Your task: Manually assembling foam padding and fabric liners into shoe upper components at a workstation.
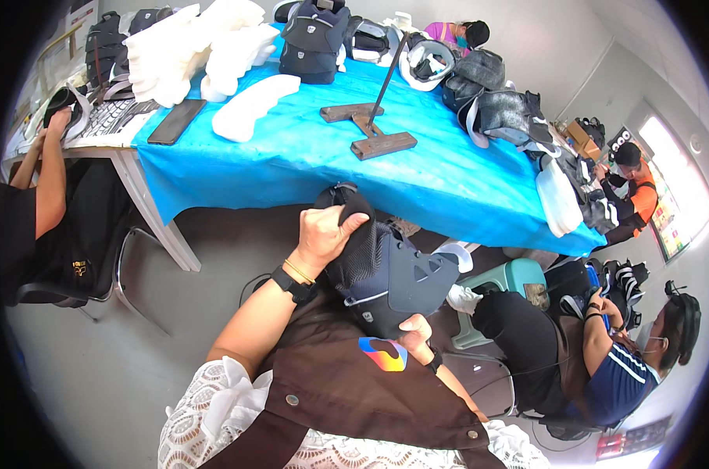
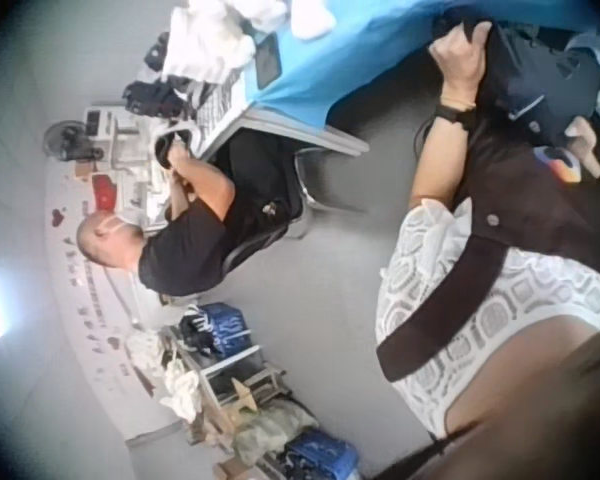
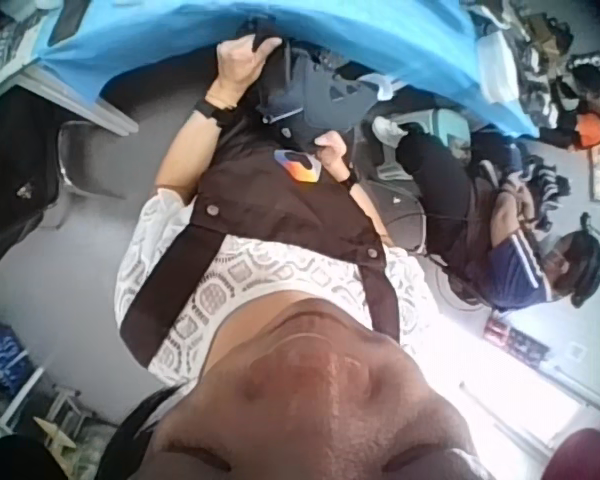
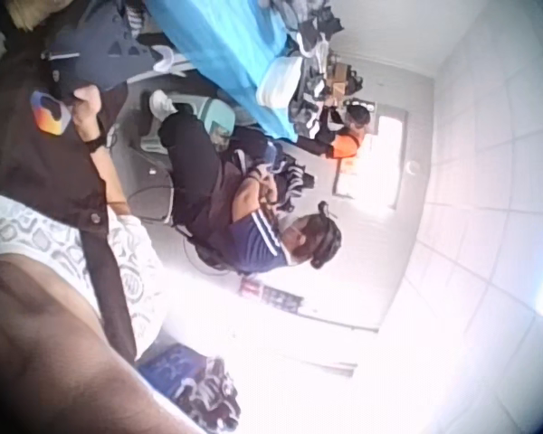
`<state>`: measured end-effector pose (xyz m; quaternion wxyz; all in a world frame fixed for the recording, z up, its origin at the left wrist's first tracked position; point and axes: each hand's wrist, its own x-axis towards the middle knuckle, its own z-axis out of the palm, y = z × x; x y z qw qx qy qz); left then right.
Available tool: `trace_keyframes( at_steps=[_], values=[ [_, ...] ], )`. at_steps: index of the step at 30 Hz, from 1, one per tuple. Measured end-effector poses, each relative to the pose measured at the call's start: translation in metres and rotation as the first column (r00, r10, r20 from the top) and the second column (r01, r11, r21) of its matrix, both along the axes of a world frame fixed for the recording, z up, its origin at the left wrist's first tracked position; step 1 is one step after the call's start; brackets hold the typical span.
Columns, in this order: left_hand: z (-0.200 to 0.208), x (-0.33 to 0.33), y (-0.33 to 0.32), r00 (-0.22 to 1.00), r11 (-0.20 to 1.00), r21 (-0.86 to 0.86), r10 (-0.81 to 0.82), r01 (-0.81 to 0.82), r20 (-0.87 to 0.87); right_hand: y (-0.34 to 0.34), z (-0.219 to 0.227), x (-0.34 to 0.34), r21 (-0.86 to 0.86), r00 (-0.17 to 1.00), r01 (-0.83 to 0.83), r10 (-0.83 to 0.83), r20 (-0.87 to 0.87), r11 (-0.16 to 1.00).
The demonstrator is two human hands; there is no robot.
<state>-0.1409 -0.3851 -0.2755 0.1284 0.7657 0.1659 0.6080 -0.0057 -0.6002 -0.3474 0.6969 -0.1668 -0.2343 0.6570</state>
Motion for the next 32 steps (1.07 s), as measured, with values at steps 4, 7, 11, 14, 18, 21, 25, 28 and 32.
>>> trace_keyframes(
  at_steps=[4, 7, 11, 14, 18, 21, 25, 28, 32],
  values=[
    [-0.003, 0.016, 0.000, 0.999, 0.997, -0.055, -0.047, 0.047, 0.006, 0.005, 0.007, -0.001, 0.015, 0.998, 0.002, -0.001, -0.068, 1.000],
    [0.011, 0.022, -0.009, 0.973, 0.968, -0.187, 0.128, -0.165, -0.193, 0.006, -0.007, 0.001, 0.076, 0.987, 0.097, -0.087, -0.132, 0.992],
    [0.024, 0.006, -0.019, 0.960, 0.960, -0.053, 0.278, -0.276, 0.034, 0.009, -0.001, -0.011, -0.038, 0.949, 0.254, -0.256, -0.185, 0.967],
    [0.027, -0.015, -0.065, 0.982, 0.926, -0.335, -0.188, 0.172, -0.014, 0.011, 0.013, -0.014, -0.009, 0.946, 0.290, -0.288, -0.151, 0.957],
    [0.013, -0.022, -0.091, 0.952, 0.964, -0.178, -0.232, 0.197, -0.202, 0.011, 0.008, -0.016, 0.038, 0.962, 0.268, -0.265, -0.062, 0.963],
    [0.010, -0.023, -0.093, 0.929, 0.916, -0.328, -0.307, 0.230, -0.207, 0.007, 0.010, -0.017, 0.023, 0.970, 0.244, -0.243, -0.027, 0.969],
    [0.007, -0.025, -0.088, 0.862, 0.799, -0.515, -0.466, 0.311, -0.202, 0.000, -0.008, -0.008, 0.011, 0.977, 0.179, -0.179, 0.119, 0.984],
    [0.000, -0.030, -0.083, 0.853, 0.766, -0.554, -0.490, 0.325, -0.177, -0.010, 0.008, -0.013, -0.088, 0.936, 0.199, -0.163, 0.311, 0.976],
    [-0.002, -0.039, -0.079, 0.734, 0.695, -0.596, -0.633, 0.401, -0.245, -0.024, 0.016, -0.002, 0.305, 0.207, 0.273, -0.365, 0.908, 0.913]
  ],
)
